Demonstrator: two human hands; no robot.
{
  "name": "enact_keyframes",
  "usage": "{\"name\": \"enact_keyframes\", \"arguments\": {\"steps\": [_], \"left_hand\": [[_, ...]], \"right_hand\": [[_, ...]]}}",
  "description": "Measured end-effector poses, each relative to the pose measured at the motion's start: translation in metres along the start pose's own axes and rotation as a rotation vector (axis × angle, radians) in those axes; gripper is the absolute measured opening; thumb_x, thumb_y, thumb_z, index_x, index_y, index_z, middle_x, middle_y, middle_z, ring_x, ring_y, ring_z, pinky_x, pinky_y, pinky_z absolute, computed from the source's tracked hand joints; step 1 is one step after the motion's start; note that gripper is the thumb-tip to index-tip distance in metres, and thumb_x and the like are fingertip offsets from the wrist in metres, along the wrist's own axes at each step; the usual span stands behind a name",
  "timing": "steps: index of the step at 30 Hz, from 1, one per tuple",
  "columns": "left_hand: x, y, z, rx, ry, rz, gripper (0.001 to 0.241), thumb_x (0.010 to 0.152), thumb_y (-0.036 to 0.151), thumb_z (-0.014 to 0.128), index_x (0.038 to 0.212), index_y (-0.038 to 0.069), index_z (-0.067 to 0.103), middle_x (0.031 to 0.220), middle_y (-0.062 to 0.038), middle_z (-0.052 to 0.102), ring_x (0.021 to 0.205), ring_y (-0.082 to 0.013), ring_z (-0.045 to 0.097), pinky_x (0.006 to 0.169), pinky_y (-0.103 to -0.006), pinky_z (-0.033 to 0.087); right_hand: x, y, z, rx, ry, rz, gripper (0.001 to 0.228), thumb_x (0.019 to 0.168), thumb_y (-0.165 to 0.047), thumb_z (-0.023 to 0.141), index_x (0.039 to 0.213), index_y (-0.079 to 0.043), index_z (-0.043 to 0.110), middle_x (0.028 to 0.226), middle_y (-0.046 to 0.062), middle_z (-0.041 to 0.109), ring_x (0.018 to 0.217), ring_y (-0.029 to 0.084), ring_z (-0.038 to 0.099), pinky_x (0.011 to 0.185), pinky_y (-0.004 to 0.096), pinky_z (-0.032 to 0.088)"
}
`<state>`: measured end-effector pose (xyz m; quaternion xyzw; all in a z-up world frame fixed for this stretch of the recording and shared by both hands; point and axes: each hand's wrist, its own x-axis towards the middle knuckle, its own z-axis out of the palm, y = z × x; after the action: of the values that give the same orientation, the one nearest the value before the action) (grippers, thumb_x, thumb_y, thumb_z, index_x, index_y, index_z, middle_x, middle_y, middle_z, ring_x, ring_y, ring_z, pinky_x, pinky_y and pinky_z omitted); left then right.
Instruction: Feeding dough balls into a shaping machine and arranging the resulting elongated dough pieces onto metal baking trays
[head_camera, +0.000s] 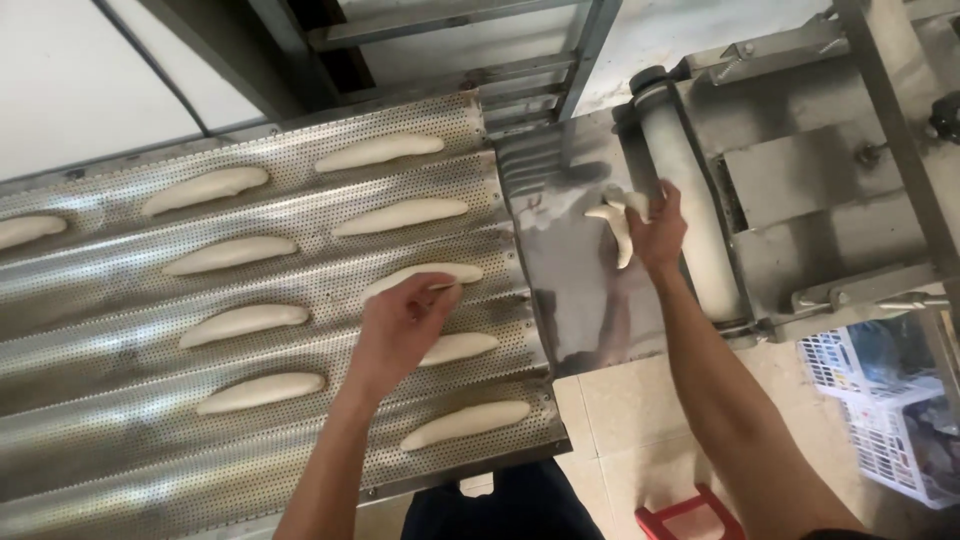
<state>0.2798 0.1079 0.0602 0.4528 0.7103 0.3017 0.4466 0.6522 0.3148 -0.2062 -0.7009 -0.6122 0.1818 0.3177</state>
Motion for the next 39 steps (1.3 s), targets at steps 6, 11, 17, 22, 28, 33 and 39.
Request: {"name": "enact_keyframes", "arguments": {"steps": [6, 11, 17, 22, 28, 33, 39], "left_hand": [[0.001, -0.006, 0.028, -0.303, -0.142, 0.080, 0.036, 0.101, 0.028, 0.066, 0.124, 0.000, 0.070, 0.090, -0.019, 0.077, 0.073, -0.0233, 0.075, 0.069, -0.0406, 0.064], [-0.043, -0.041, 0.007, -1.055, -0.202, -0.117, 0.075, 0.090, 0.038, 0.079, 0.143, -0.005, 0.050, 0.106, -0.026, 0.067, 0.088, -0.0294, 0.075, 0.084, -0.0384, 0.066], [-0.151, -0.163, -0.118, -0.668, 0.009, -0.071, 0.056, 0.084, 0.033, 0.086, 0.123, -0.004, 0.071, 0.085, -0.014, 0.069, 0.080, -0.0234, 0.077, 0.080, -0.0312, 0.065], [-0.209, -0.207, -0.172, -0.351, 0.187, -0.170, 0.044, 0.086, 0.034, 0.084, 0.117, 0.003, 0.075, 0.079, -0.015, 0.072, 0.075, -0.0234, 0.077, 0.077, -0.0378, 0.064], [-0.186, -0.253, -0.171, 0.204, 0.257, -0.154, 0.041, 0.083, 0.051, 0.079, 0.108, 0.019, 0.080, 0.097, -0.011, 0.078, 0.096, -0.0380, 0.074, 0.085, -0.0505, 0.058], [-0.204, -0.212, -0.177, 0.130, 0.478, -0.150, 0.046, 0.080, 0.036, 0.092, 0.105, 0.004, 0.071, 0.095, -0.020, 0.070, 0.092, -0.0341, 0.073, 0.083, -0.0444, 0.056], [-0.158, -0.133, -0.158, 0.092, 0.455, -0.197, 0.048, 0.082, 0.047, 0.090, 0.108, 0.009, 0.076, 0.089, -0.014, 0.071, 0.084, -0.0293, 0.073, 0.075, -0.0401, 0.058]], "right_hand": [[-0.059, -0.134, -0.078, 0.657, -0.066, -0.159, 0.035, 0.096, -0.007, 0.080, 0.129, -0.002, 0.069, 0.118, 0.015, 0.072, 0.109, 0.021, 0.065, 0.100, 0.036, 0.055], [-0.183, -0.243, -0.091, 1.017, -0.810, -0.058, 0.045, 0.104, -0.014, 0.056, 0.142, 0.008, 0.058, 0.099, 0.022, 0.067, 0.081, 0.028, 0.070, 0.068, 0.037, 0.057], [-0.324, -0.394, -0.086, 0.306, -0.932, -0.467, 0.052, 0.084, -0.023, 0.084, 0.128, 0.001, 0.070, 0.127, 0.027, 0.070, 0.118, 0.049, 0.064, 0.102, 0.056, 0.050], [-0.389, -0.407, -0.020, 0.085, -0.829, -0.883, 0.033, 0.092, -0.039, 0.076, 0.122, -0.024, 0.077, 0.102, 0.003, 0.077, 0.088, 0.031, 0.075, 0.076, 0.040, 0.060], [-0.382, -0.391, -0.027, -0.178, -0.911, -0.804, 0.046, 0.094, -0.039, 0.068, 0.136, -0.021, 0.065, 0.112, 0.006, 0.071, 0.094, 0.033, 0.074, 0.079, 0.044, 0.061], [-0.278, -0.338, -0.079, 0.182, -0.695, -0.466, 0.021, 0.092, -0.014, 0.077, 0.108, -0.001, 0.077, 0.090, 0.017, 0.076, 0.085, 0.034, 0.076, 0.074, 0.042, 0.060], [-0.056, -0.032, -0.017, -0.128, -0.015, -0.187, 0.020, 0.102, -0.039, 0.079, 0.113, -0.022, 0.081, 0.091, 0.003, 0.077, 0.093, 0.031, 0.074, 0.080, 0.043, 0.057]]}}
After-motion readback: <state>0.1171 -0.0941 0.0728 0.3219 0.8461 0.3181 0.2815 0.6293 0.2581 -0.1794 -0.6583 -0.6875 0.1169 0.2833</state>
